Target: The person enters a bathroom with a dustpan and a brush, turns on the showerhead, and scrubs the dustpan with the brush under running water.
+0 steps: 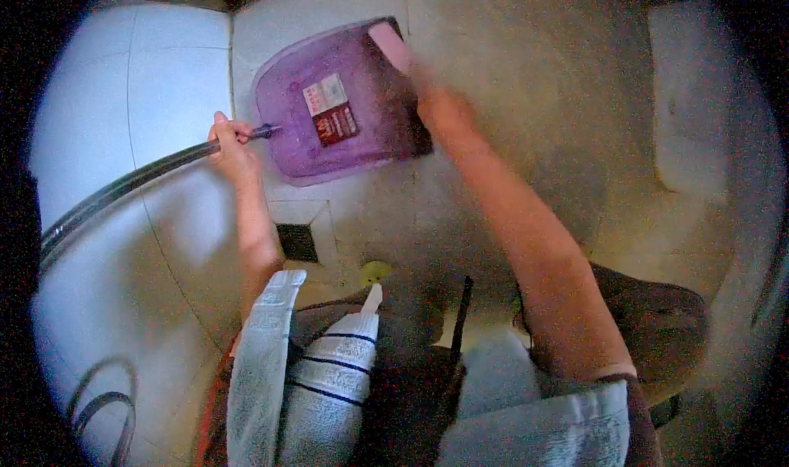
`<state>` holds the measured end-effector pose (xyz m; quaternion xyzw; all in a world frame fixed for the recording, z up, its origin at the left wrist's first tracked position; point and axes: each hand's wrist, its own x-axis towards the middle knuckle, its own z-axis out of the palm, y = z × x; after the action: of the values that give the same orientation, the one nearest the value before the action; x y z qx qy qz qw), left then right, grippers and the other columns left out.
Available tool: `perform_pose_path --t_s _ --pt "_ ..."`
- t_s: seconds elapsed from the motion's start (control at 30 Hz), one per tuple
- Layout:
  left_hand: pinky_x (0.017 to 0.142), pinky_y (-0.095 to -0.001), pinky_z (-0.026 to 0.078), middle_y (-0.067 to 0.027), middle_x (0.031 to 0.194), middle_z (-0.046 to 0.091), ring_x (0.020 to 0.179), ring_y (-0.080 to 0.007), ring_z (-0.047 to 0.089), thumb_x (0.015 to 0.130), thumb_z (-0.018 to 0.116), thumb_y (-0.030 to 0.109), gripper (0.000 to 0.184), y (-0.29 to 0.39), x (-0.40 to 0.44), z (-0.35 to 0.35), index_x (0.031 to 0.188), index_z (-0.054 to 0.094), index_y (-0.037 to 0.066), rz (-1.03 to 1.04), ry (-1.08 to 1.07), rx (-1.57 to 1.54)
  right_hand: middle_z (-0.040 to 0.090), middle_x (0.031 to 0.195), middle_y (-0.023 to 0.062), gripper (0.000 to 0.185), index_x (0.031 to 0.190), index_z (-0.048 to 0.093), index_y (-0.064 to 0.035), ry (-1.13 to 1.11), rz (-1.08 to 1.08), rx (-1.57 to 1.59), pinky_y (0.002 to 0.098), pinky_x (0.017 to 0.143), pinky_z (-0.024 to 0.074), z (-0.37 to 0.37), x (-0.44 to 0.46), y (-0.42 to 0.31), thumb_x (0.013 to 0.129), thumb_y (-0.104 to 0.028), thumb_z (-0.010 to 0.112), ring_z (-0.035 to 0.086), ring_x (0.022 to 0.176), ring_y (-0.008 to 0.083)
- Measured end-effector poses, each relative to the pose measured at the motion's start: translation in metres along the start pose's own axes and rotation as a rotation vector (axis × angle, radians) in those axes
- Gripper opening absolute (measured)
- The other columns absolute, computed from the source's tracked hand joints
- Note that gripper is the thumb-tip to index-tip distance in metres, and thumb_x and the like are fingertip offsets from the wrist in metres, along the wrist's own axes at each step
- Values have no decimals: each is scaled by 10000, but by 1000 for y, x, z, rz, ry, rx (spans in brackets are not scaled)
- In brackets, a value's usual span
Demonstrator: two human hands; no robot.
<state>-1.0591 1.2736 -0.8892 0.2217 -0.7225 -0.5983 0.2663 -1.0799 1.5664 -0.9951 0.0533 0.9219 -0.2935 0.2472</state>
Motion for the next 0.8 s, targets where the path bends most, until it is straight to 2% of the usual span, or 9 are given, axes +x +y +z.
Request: perform_pose_path --t_s 0.17,0.27,0.3,0.33,0.4,0.5,0.6,0.7,0.8 --pt "483 -225 296 -34 515 495 480 -79 384 871 518 223 337 9 7 20 574 464 75 15 70 52 593 974 185 367 1251 435 -235 195 -268 258 428 769 439 3 -62 45 902 -340 390 573 871 356" --pt "484 -223 298 -32 513 491 481 -79 387 870 518 211 336 9 11 39 569 457 75 -18 73 33 585 1009 182 390 1295 372 -278 -34 -134 21 441 775 437 -25 -83 55 908 -319 394 572 885 361" --pt "485 -223 299 -32 511 490 481 -79 387 870 518 207 337 4 -14 6 567 453 75 -7 73 7 595 983 175 383 1293 372 -279 -36 -94 -22 445 753 445 -20 -99 38 911 -299 389 583 862 355" --pt "486 -223 301 -32 511 491 481 -79 388 868 520 200 334 2 -16 5 566 450 76 -32 39 -6 605 957 169 377 1291 371 -281 -55 -43 -42 450 731 454 -25 -72 18 914 -278 384 593 839 350" --pt "489 -223 305 -32 511 492 480 -79 390 865 523 187 330 9 -24 7 564 446 76 -71 22 -12 614 886 164 395 1286 370 -312 117 -198 -164 443 655 469 -8 -7 5 897 -249 402 593 772 362" --pt "492 -223 311 -32 511 495 482 -78 393 861 530 186 325 -6 -25 8 566 448 75 -58 17 43 617 844 169 437 1296 341 -329 17 -255 -204 444 641 474 -18 7 -20 880 -211 411 604 770 349" --pt "491 -236 317 -10 523 498 507 -73 414 855 503 210 305 -8 -28 13 586 482 68 -69 43 35 631 899 139 392 1244 424 -239 -208 -285 -490 435 700 493 -31 -22 -56 854 -195 413 614 799 334" --pt "488 -237 314 -12 521 504 502 -72 406 855 512 217 319 -6 -31 17 577 475 66 -38 -8 67 632 914 136 380 1199 487 -196 -202 -498 -423 430 699 496 13 -1 -88 821 -176 449 619 805 324" --pt "484 -237 311 -14 522 502 497 -73 399 856 514 215 333 -6 -32 20 565 467 61 -56 -36 117 634 803 133 396 1238 428 -291 -101 -695 -548 438 653 483 1 36 -87 861 -171 418 621 774 315"
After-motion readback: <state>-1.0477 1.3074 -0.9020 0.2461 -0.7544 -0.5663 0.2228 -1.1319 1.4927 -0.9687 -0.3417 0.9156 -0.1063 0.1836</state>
